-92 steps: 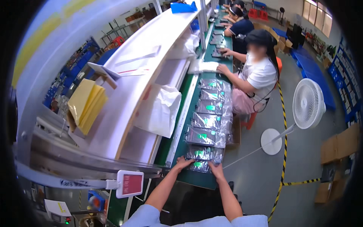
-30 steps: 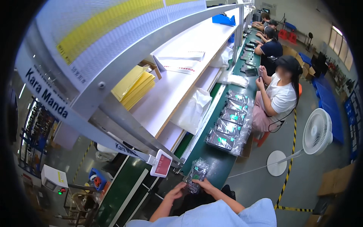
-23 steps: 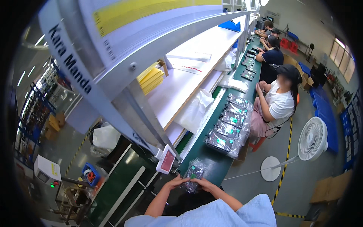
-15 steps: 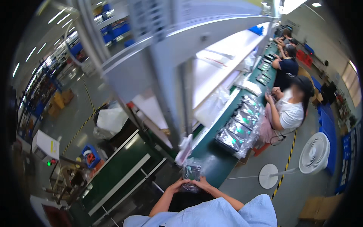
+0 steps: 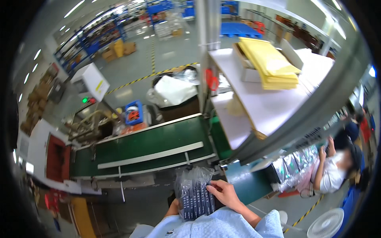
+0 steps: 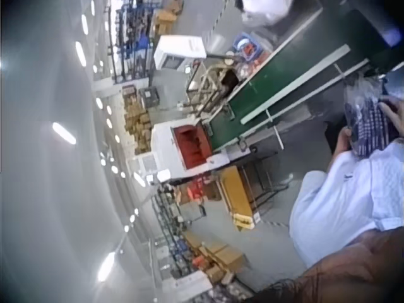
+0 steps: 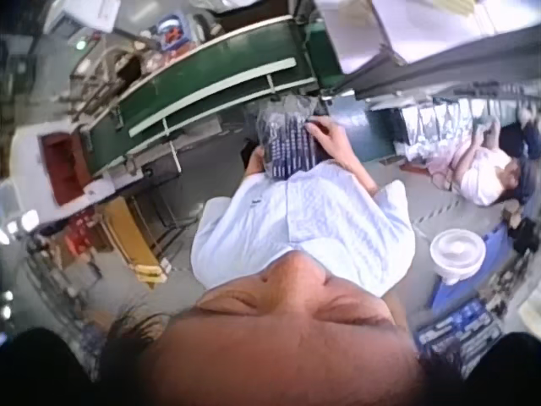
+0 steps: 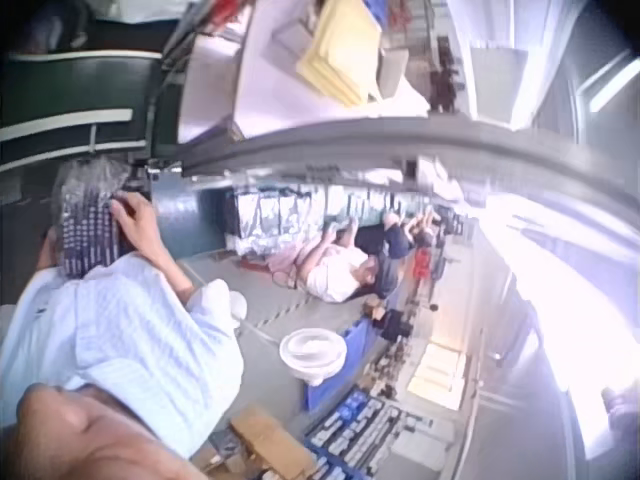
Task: The person repeatedly picks small packaged electronic components from a conveyor belt and places them into a black mesh bag. The person handles the items one at a time, transferring them from the belt to the bag throughout the clip.
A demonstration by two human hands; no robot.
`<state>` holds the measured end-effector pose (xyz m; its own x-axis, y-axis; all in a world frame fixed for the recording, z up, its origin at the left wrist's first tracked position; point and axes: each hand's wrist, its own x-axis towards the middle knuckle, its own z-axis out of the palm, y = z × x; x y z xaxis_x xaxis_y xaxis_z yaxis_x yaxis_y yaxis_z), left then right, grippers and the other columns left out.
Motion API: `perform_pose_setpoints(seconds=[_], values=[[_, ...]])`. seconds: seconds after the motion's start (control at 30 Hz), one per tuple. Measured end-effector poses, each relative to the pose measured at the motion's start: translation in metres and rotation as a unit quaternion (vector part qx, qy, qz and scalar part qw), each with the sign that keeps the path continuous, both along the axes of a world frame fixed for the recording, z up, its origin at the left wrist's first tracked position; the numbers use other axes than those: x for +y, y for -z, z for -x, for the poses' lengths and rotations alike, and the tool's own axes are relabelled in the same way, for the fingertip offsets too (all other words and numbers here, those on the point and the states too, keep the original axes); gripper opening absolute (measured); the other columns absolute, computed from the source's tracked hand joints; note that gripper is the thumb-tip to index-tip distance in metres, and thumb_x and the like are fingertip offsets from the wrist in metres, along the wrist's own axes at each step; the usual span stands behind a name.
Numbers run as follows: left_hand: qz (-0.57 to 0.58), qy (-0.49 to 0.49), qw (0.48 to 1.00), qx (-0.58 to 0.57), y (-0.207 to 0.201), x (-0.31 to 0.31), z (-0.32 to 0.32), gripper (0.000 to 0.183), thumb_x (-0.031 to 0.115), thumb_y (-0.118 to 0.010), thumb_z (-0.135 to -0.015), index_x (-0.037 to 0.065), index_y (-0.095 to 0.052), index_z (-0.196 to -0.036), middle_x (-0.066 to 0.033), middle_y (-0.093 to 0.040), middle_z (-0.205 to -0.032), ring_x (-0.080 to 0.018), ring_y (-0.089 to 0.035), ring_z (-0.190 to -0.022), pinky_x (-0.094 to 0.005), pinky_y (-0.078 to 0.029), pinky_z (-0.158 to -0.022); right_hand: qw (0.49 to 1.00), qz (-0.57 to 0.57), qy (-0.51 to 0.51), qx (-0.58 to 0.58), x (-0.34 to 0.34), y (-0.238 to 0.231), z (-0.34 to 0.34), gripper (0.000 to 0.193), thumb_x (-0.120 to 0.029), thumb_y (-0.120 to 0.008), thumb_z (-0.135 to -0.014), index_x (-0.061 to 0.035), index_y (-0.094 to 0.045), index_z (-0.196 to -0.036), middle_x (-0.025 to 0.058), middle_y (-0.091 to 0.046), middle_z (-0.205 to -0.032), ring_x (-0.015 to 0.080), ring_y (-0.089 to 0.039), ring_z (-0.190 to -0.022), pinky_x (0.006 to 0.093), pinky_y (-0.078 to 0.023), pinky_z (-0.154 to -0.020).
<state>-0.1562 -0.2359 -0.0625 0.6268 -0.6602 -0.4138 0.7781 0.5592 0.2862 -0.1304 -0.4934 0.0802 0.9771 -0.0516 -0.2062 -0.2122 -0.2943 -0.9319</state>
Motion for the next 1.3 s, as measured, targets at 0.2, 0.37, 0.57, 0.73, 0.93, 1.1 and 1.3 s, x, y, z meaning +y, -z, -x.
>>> perform_pose_setpoints(seconds=[0.2, 0.37, 0.57, 0.73, 0.93, 1.1, 1.3], values=[[0.008, -0.203, 0.979, -0.011, -0.002, 0.042, 0.022, 0.078, 0.023, -0.066, -0.06, 0.003, -0.036, -0.128, -0.0133, -0.051, -0.118, -0.0262, -0.053, -0.105, -0.0383, -0.043, -0.091, 0.986, 0.023, -0.16, -0.037, 0.055, 0.024, -0.054, 0.021, -0.018, -0.065, -0.08, 0.0006, -0.065, -0.088, 0.0107, -0.063, -0.072, 0.0137, -0.058, -0.062, 0.0249, -0.046, -0.058], [0.011, -0.32, 0.947, -0.033, 0.002, 0.087, 0.012, 0.076, 0.023, -0.065, -0.059, 0.003, -0.037, -0.127, -0.0131, -0.052, -0.117, -0.0268, -0.054, -0.104, -0.0388, -0.043, -0.09, 0.983, -0.017, -0.177, -0.045, 0.117, 0.012, -0.1, 0.017, -0.016, -0.061, -0.082, 0.0015, -0.062, -0.079, 0.0056, -0.059, -0.068, 0.0075, -0.051, -0.063, 0.0224, -0.041, -0.056], [0.023, -0.365, 0.927, -0.086, 0.002, 0.152, -0.05, 0.074, 0.023, -0.065, -0.058, 0.003, -0.04, -0.125, -0.0129, -0.053, -0.116, -0.0276, -0.055, -0.102, -0.0393, -0.044, -0.089, 0.983, -0.129, -0.117, -0.051, 0.201, 0.032, -0.16, 0.017, -0.015, -0.056, -0.087, 0.0014, -0.062, -0.087, -0.0032, -0.054, -0.071, 0.0029, -0.046, -0.065, 0.0186, -0.037, -0.057], [0.009, -0.421, 0.901, -0.108, 0.01, 0.214, -0.09, 0.073, 0.022, -0.064, -0.057, 0.003, -0.042, -0.124, -0.0127, -0.054, -0.115, -0.0282, -0.055, -0.101, -0.0398, -0.044, -0.089, 0.984, -0.073, -0.066, -0.148, 0.278, 0.037, -0.215, 0.016, -0.012, -0.055, -0.087, 0.0025, -0.061, -0.087, -0.0004, -0.055, -0.073, 0.0051, -0.047, -0.067, 0.0192, -0.038, -0.06], [0.003, -0.534, 0.843, -0.063, 0.012, 0.279, -0.103, 0.068, 0.022, -0.064, -0.057, 0.002, -0.046, -0.12, -0.0121, -0.057, -0.111, -0.0293, -0.056, -0.101, -0.0407, -0.045, -0.088, 0.987, 0.038, 0.055, -0.147, 0.305, 0.11, -0.343, 0.023, -0.018, -0.053, -0.087, 0.0042, -0.061, -0.087, 0.0043, -0.053, -0.062, 0.0096, -0.046, -0.059, 0.0251, -0.039, -0.055], [0.019, -0.555, 0.831, -0.03, 0.031, 0.313, -0.103, 0.069, 0.021, -0.065, -0.057, 0.002, -0.046, -0.12, -0.0122, -0.057, -0.11, -0.0287, -0.056, -0.1, -0.0399, -0.045, -0.089, 0.964, 0.128, 0.118, -0.202, 0.349, 0.228, -0.416, 0.024, -0.021, -0.054, -0.086, 0.0019, -0.061, -0.083, 0.0075, -0.053, -0.062, 0.018, -0.047, -0.057, 0.0326, -0.039, -0.057], [0.009, -0.555, 0.831, 0.002, 0.031, 0.338, -0.108, 0.068, 0.021, -0.065, -0.057, 0.002, -0.046, -0.119, -0.0124, -0.057, -0.11, -0.0288, -0.056, -0.1, -0.04, -0.045, -0.088, 0.955, 0.207, 0.149, -0.154, 0.436, 0.242, -0.419, 0.022, -0.022, -0.057, -0.083, -0.0004, -0.062, -0.081, 0.0163, -0.048, -0.086, 0.033, -0.052, -0.08, 0.041, -0.043, -0.071]])
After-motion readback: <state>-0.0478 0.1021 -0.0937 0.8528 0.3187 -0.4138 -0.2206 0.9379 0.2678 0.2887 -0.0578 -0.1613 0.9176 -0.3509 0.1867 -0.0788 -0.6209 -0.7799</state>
